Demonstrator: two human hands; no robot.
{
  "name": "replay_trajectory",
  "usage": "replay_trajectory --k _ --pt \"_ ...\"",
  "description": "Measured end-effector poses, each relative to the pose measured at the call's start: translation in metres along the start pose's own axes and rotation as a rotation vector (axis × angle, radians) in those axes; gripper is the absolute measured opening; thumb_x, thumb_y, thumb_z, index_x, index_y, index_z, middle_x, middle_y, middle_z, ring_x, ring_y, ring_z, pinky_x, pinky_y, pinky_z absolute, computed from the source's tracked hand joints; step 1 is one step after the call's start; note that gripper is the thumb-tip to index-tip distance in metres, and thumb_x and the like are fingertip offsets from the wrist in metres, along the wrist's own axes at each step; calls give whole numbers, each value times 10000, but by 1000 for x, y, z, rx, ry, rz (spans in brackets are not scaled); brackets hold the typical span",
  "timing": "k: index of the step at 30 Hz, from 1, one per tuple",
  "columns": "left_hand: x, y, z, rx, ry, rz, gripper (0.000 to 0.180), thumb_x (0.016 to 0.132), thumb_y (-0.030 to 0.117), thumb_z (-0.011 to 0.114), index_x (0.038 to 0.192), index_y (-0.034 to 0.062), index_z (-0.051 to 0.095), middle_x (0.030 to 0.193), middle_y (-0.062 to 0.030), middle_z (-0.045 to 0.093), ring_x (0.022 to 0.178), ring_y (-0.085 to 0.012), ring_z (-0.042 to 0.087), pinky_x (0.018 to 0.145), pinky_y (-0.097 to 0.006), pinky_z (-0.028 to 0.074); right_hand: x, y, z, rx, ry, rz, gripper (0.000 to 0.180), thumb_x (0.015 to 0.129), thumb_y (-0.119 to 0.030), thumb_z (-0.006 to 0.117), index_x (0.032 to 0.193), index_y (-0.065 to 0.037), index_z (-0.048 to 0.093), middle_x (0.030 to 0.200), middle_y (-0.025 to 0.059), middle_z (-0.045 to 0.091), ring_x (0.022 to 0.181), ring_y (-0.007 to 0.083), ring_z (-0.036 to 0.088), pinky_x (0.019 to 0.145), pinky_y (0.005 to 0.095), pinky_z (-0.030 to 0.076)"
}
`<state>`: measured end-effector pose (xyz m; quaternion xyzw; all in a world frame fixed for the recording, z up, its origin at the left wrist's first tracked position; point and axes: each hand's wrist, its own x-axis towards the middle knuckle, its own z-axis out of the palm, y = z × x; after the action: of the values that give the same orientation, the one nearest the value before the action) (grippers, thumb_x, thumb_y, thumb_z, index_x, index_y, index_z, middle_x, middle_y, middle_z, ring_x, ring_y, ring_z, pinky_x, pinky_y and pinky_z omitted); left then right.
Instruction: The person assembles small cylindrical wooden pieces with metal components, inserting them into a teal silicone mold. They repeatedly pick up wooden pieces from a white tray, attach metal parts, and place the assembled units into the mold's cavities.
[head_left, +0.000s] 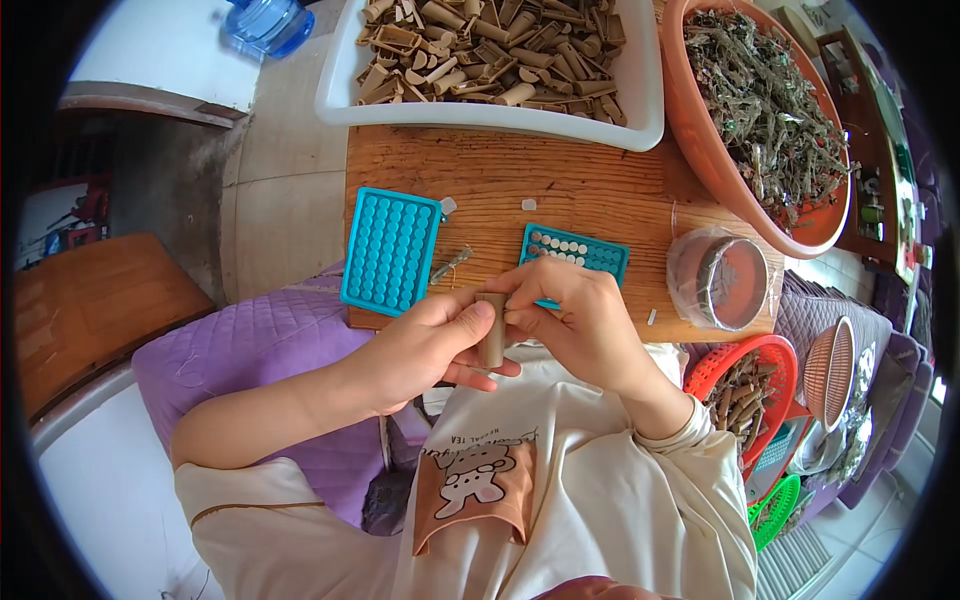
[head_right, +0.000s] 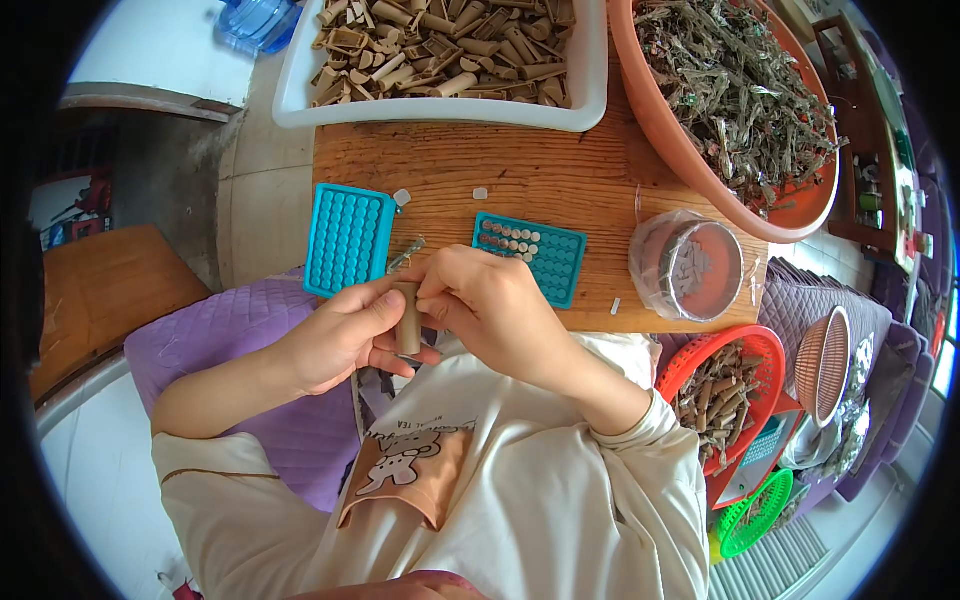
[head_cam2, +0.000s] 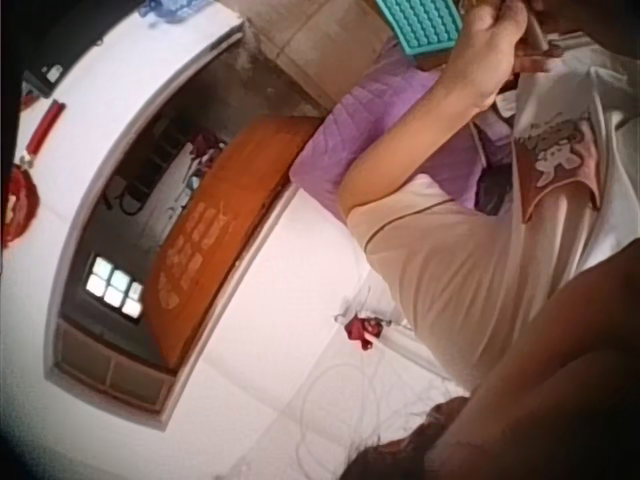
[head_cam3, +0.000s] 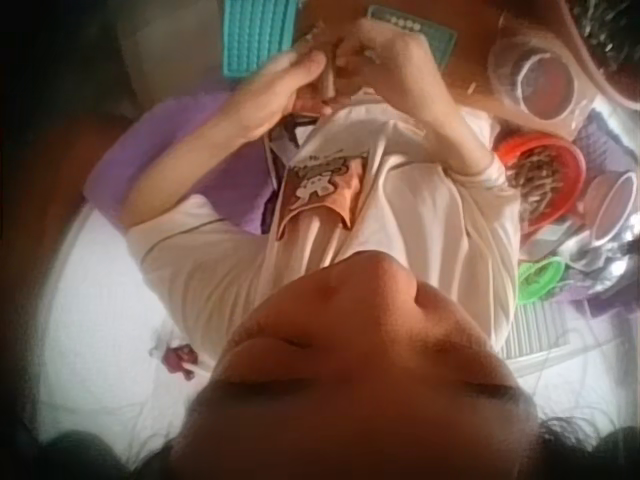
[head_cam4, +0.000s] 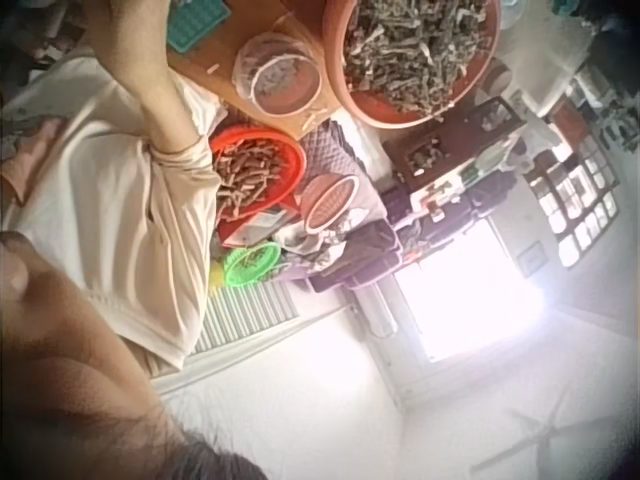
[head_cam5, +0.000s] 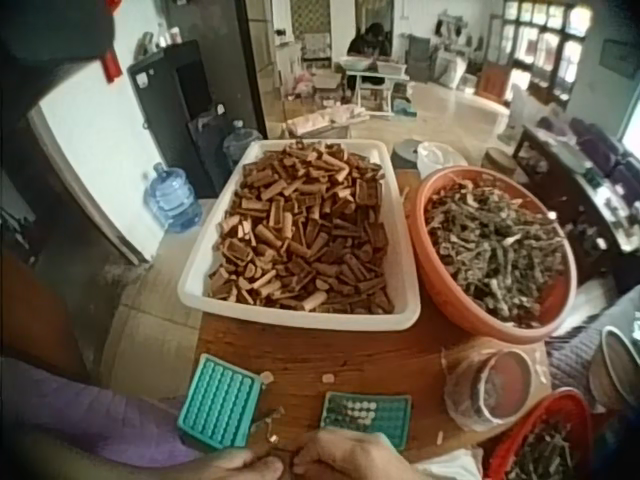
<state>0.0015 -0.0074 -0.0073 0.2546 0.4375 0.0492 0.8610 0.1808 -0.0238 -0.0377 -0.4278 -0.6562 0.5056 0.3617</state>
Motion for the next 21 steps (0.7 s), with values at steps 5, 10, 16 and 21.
replay_trajectory --k 5,10,16,21 --pt "1 7 -5 -82 -47 -53 360 920 293 303 1175 45 361 1060 -64 512 902 -181 574 695 -249 500 1 2 0 117 11 2 90 730 49 551 768 -3 487 874 145 594 755 227 602 626 285 477" --pt "-1 12 -4 -83 -5 -7 371 908 317 328 1174 62 369 1027 -67 535 881 -196 588 649 -241 508 4 4 3 -24 95 -139 147 703 90 531 815 5 488 848 131 584 695 225 590 587 279 484" --pt "2 9 -5 19 57 48 365 905 326 336 1162 69 372 1014 -60 541 867 -199 596 629 -239 513 7 7 12 -75 151 -183 173 679 112 529 816 15 487 851 130 576 643 228 587 542 270 491" --pt "2 10 -3 61 69 75 346 903 293 356 1160 61 366 1070 -68 509 935 -187 564 684 -248 502 5 11 12 -42 163 -167 156 692 84 546 815 13 481 866 133 573 693 225 589 588 284 488"
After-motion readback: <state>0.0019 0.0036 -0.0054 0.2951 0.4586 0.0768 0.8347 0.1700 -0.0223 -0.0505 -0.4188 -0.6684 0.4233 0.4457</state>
